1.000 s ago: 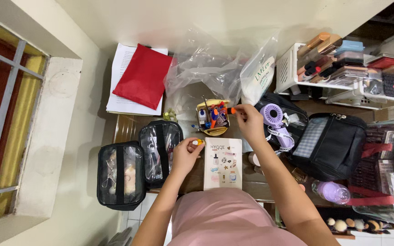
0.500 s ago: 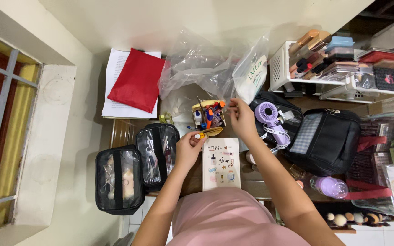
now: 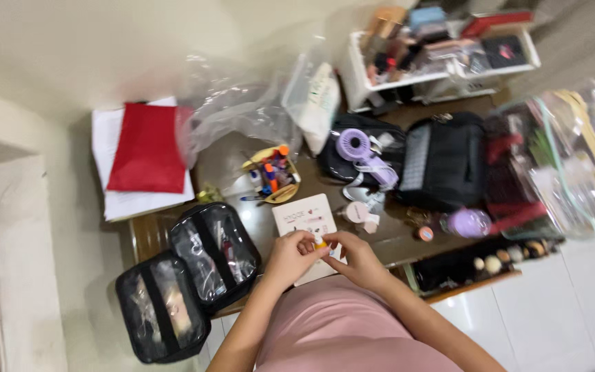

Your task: The person organizes various cosmetic items on a wooden desk by picking up containers, lipsticks, and a small fan, and placing them into cosmetic bags or onto shelving units. The person also moves a bottle to a nearby bookshelf and organizes charging cables.

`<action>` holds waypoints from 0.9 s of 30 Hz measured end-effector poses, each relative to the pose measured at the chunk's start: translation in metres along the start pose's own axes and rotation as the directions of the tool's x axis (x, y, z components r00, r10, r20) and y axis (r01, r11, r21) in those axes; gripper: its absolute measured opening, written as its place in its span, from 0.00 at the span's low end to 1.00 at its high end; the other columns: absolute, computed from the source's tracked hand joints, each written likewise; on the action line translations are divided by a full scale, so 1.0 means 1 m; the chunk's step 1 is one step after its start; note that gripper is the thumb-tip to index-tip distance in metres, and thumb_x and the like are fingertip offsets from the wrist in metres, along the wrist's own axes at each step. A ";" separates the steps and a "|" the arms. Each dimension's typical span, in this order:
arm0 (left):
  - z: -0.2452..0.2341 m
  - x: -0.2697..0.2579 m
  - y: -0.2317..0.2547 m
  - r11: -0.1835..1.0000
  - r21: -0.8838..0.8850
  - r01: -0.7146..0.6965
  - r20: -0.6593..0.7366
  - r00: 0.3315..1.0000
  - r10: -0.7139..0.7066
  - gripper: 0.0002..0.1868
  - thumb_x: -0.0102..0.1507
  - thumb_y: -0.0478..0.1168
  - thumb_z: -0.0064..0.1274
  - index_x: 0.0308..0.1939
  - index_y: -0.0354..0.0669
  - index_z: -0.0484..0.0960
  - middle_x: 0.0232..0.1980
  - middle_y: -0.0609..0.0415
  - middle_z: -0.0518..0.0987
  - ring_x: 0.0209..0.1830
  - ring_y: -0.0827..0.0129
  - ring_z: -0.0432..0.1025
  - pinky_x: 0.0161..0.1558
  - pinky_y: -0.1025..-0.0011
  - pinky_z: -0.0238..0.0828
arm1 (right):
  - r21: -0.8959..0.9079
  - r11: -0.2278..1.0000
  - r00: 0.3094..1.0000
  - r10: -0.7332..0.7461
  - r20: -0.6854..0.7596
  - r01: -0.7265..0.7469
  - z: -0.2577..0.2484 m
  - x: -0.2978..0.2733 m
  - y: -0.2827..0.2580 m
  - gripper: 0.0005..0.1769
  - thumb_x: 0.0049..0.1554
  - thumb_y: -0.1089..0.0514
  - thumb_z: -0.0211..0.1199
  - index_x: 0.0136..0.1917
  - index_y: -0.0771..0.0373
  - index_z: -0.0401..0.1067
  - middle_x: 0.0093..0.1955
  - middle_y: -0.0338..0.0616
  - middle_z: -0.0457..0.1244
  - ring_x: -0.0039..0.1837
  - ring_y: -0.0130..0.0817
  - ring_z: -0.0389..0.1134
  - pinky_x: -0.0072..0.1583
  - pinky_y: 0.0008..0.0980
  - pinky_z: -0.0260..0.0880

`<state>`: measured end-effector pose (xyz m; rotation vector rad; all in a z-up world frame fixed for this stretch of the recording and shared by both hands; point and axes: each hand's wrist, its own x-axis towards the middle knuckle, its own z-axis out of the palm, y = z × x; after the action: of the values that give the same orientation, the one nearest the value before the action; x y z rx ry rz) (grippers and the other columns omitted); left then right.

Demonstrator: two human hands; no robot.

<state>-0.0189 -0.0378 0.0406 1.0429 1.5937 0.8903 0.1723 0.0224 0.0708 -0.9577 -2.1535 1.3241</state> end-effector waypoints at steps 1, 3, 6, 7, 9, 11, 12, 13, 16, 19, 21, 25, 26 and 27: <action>0.008 -0.001 0.002 0.997 0.026 -0.070 0.015 0.997 0.070 0.20 0.54 0.47 0.72 0.39 0.36 0.85 0.26 0.56 0.80 0.23 0.78 0.72 0.29 0.76 0.70 | -0.004 1.000 0.999 0.016 -0.030 -0.017 0.001 -0.010 0.004 0.22 0.52 0.62 0.72 0.59 0.63 0.73 0.51 0.42 0.68 0.47 0.31 0.69 0.45 0.28 0.70; 0.022 -0.002 0.001 0.988 0.053 -0.146 0.075 0.987 0.142 0.19 0.53 0.46 0.73 0.38 0.36 0.85 0.26 0.55 0.80 0.24 0.77 0.71 0.29 0.76 0.70 | 0.048 0.957 0.951 0.290 -0.105 -0.287 0.004 -0.034 0.011 0.21 0.50 0.60 0.74 0.57 0.62 0.75 0.47 0.41 0.69 0.42 0.33 0.67 0.44 0.30 0.69; 0.039 -0.002 0.000 0.988 0.036 -0.149 0.214 0.967 0.138 0.17 0.55 0.45 0.71 0.40 0.37 0.85 0.27 0.56 0.81 0.24 0.79 0.71 0.30 0.77 0.71 | 0.160 0.931 0.914 0.356 -0.195 -0.329 0.004 -0.065 0.017 0.20 0.50 0.61 0.73 0.56 0.62 0.74 0.47 0.40 0.69 0.45 0.31 0.72 0.47 0.29 0.72; 0.047 -0.004 0.002 0.987 -0.003 -0.161 0.260 0.953 0.156 0.17 0.55 0.44 0.71 0.40 0.37 0.85 0.28 0.57 0.81 0.25 0.79 0.71 0.30 0.77 0.71 | 0.174 0.924 0.898 0.374 -0.231 -0.340 0.005 -0.074 0.017 0.20 0.50 0.61 0.73 0.56 0.62 0.74 0.47 0.40 0.69 0.45 0.31 0.72 0.47 0.29 0.72; 0.059 -0.001 0.007 0.982 -0.033 -0.183 0.348 0.919 0.183 0.17 0.55 0.43 0.71 0.41 0.36 0.85 0.28 0.57 0.81 0.25 0.79 0.71 0.30 0.77 0.71 | 0.059 0.904 0.835 0.414 -0.364 -0.423 0.009 -0.093 0.016 0.19 0.49 0.61 0.74 0.54 0.61 0.76 0.46 0.39 0.70 0.48 0.29 0.71 0.45 0.29 0.71; 0.071 -0.001 0.012 0.981 -0.050 -0.186 0.487 0.853 0.187 0.19 0.54 0.43 0.71 0.43 0.36 0.84 0.30 0.58 0.82 0.27 0.80 0.72 0.33 0.78 0.72 | 0.101 0.895 0.784 0.432 -0.447 -0.435 0.010 -0.120 0.012 0.18 0.49 0.61 0.73 0.54 0.61 0.76 0.48 0.40 0.69 0.49 0.29 0.71 0.45 0.29 0.72; 0.077 0.001 0.016 0.979 -0.046 -0.200 0.517 0.833 0.195 0.19 0.54 0.43 0.71 0.43 0.36 0.84 0.30 0.58 0.82 0.27 0.80 0.72 0.33 0.78 0.72 | 0.122 0.894 0.757 0.432 -0.490 -0.431 0.007 -0.132 0.010 0.17 0.50 0.61 0.73 0.53 0.61 0.76 0.50 0.41 0.69 0.51 0.29 0.71 0.46 0.28 0.72; 0.083 0.003 0.020 0.982 -0.061 -0.176 0.553 0.813 0.180 0.21 0.53 0.42 0.71 0.46 0.37 0.83 0.32 0.57 0.82 0.27 0.79 0.72 0.33 0.78 0.72 | 0.132 0.889 0.733 0.439 -0.519 -0.439 0.002 -0.145 0.009 0.17 0.50 0.61 0.73 0.53 0.61 0.76 0.50 0.41 0.69 0.51 0.29 0.71 0.46 0.28 0.72; 0.103 0.009 0.024 0.981 -0.045 -0.190 0.529 0.829 0.185 0.22 0.53 0.39 0.70 0.48 0.38 0.82 0.33 0.55 0.81 0.28 0.77 0.71 0.32 0.76 0.73 | 0.205 0.852 0.597 0.490 -0.635 -0.481 -0.012 -0.183 0.004 0.16 0.49 0.60 0.74 0.51 0.62 0.76 0.55 0.39 0.69 0.52 0.28 0.71 0.46 0.28 0.73; 0.116 0.007 0.025 0.973 0.014 -0.229 0.434 0.878 0.200 0.13 0.57 0.38 0.67 0.42 0.36 0.84 0.33 0.55 0.83 0.29 0.77 0.74 0.34 0.76 0.74 | 0.444 0.800 0.442 0.595 -0.672 -0.403 -0.031 -0.221 0.002 0.20 0.50 0.62 0.73 0.56 0.63 0.76 0.54 0.40 0.68 0.55 0.28 0.70 0.51 0.30 0.71; 0.127 -0.003 0.028 0.967 0.046 -0.250 0.424 0.882 0.208 0.09 0.59 0.37 0.66 0.38 0.35 0.85 0.34 0.56 0.85 0.30 0.79 0.77 0.35 0.77 0.75 | 0.464 0.834 0.427 0.552 -0.717 -0.298 -0.044 -0.248 -0.004 0.18 0.52 0.63 0.72 0.56 0.65 0.76 0.55 0.40 0.68 0.57 0.29 0.69 0.55 0.31 0.70; 0.180 -0.043 0.044 0.979 0.024 -0.202 0.491 0.856 0.164 0.07 0.60 0.37 0.64 0.37 0.35 0.86 0.31 0.55 0.85 0.29 0.78 0.75 0.34 0.78 0.73 | 0.586 0.793 0.323 0.605 -0.728 -0.164 -0.071 -0.316 -0.008 0.17 0.52 0.64 0.73 0.55 0.66 0.76 0.54 0.41 0.67 0.52 0.32 0.69 0.53 0.33 0.69; 0.205 -0.058 0.050 0.986 -0.010 -0.164 0.517 0.843 0.146 0.06 0.60 0.36 0.63 0.37 0.35 0.86 0.32 0.55 0.85 0.29 0.78 0.75 0.34 0.79 0.72 | 0.630 0.774 0.313 0.614 -0.724 -0.063 -0.077 -0.340 -0.007 0.17 0.52 0.65 0.72 0.55 0.66 0.75 0.52 0.42 0.68 0.53 0.32 0.71 0.55 0.34 0.71; 0.232 -0.073 0.058 0.985 -0.016 -0.173 0.544 0.825 0.154 0.06 0.60 0.36 0.63 0.37 0.35 0.86 0.32 0.55 0.85 0.29 0.78 0.75 0.34 0.79 0.72 | 0.662 0.749 0.305 0.622 -0.722 0.040 -0.082 -0.366 -0.006 0.16 0.53 0.66 0.70 0.55 0.67 0.75 0.51 0.43 0.69 0.54 0.33 0.72 0.57 0.34 0.72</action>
<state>0.2273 -0.0717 0.0627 1.3327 1.0506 0.5982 0.4689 -0.2031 0.1100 -1.4148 -0.5873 1.0164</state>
